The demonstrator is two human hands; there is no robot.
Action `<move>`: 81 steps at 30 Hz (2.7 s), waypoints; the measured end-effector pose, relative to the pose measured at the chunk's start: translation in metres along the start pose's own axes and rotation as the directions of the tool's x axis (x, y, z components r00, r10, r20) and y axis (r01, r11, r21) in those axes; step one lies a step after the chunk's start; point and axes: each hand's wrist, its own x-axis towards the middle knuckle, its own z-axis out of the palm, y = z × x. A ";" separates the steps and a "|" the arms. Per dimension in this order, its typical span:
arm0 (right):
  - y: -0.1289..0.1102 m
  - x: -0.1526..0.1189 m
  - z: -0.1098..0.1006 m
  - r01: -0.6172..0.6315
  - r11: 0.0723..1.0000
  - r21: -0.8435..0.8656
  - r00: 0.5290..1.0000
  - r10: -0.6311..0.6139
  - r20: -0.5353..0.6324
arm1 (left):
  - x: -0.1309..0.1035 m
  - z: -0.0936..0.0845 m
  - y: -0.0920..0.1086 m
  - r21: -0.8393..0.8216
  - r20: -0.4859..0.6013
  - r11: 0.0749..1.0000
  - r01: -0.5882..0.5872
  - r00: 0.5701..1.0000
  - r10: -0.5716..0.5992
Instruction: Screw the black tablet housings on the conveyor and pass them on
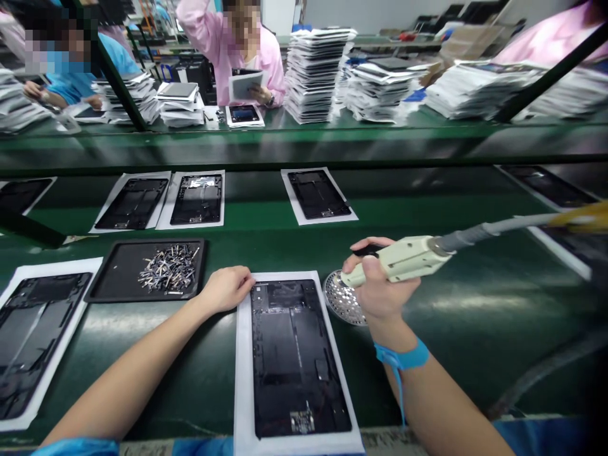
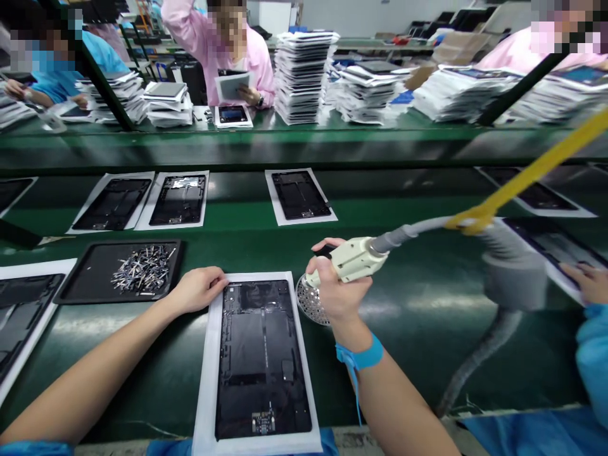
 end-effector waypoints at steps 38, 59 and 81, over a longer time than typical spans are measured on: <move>0.008 -0.039 0.092 -0.223 0.945 0.241 0.924 0.126 0.361 | 0.005 0.009 0.000 0.002 -0.157 0.997 -0.077 0.985 0.076; 0.017 -0.001 -0.010 -0.083 0.995 -0.060 0.995 0.086 0.053 | 0.131 -0.005 0.007 -0.012 -0.299 1.000 -0.008 0.954 0.004; 0.017 -0.001 -0.011 -0.061 0.996 -0.067 0.997 0.064 0.051 | 0.131 0.005 0.002 -0.069 -0.347 0.995 -0.075 0.937 0.046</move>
